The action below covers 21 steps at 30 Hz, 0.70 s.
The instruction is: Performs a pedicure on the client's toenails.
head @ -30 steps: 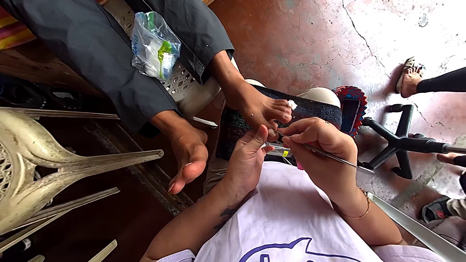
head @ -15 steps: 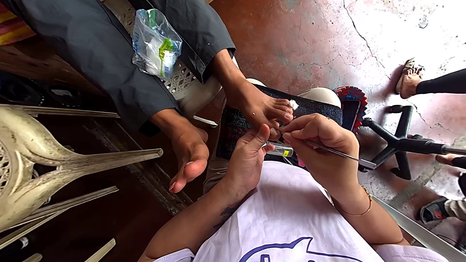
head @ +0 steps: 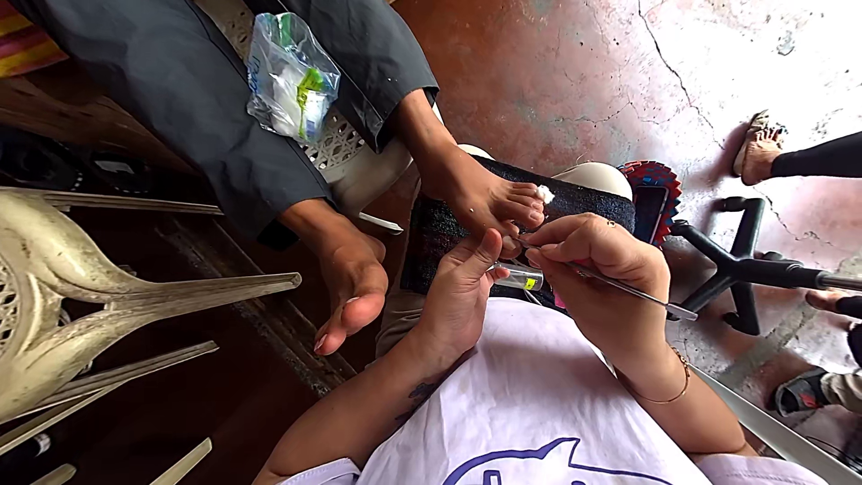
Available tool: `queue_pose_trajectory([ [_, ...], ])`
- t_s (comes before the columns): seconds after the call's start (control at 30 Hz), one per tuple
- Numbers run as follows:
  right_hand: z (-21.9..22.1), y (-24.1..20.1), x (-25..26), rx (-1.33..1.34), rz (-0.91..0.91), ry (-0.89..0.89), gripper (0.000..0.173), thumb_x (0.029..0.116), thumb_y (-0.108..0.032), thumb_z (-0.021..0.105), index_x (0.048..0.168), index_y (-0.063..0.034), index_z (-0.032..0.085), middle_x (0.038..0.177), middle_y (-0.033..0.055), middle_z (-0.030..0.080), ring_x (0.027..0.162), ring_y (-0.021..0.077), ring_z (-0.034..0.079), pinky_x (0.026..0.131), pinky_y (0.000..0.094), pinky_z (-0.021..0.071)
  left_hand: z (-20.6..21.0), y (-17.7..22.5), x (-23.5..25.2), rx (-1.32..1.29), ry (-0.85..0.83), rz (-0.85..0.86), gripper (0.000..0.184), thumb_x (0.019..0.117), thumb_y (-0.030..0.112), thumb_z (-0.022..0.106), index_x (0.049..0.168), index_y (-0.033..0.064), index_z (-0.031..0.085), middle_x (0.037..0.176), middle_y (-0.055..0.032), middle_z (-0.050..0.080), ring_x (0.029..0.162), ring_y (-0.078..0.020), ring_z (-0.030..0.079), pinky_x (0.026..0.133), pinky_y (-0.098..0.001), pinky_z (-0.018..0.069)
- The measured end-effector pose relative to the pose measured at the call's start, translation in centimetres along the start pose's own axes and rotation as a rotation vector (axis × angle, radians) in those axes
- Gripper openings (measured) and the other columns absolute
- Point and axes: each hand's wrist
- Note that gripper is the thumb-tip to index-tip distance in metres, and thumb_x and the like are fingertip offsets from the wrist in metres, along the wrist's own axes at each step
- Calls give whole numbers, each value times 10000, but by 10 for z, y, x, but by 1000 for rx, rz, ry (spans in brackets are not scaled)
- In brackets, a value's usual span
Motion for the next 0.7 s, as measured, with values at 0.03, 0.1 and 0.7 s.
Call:
queue_pose_trajectory([
  [0.03,1,1,0,-2,-7,10,118,833,89,715,802,-11,659,955,86,724,922,117,710,771,223,601,0,0,0,-2,2,1,172,1027,167,577,1037,103,736,1005,-35,724,959,-125,679,860,-293,558],
  [0.1,0,-1,-1,20,21,8,105,844,79,721,830,-12,672,971,81,729,911,114,708,767,223,602,1,0,-1,-9,12,2,170,1028,160,573,1028,103,733,993,-33,720,946,-125,678,855,-292,559],
  [0.7,1,-2,1,-50,4,2,89,836,76,714,818,-6,684,958,90,739,944,103,713,802,200,590,1,0,-1,-6,26,13,159,1026,146,573,1036,96,723,995,-35,718,940,-124,680,843,-288,561],
])
Point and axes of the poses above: each hand's wrist, its own x-axis towards the middle knuckle, its own z-axis out of the palm, y = z × x
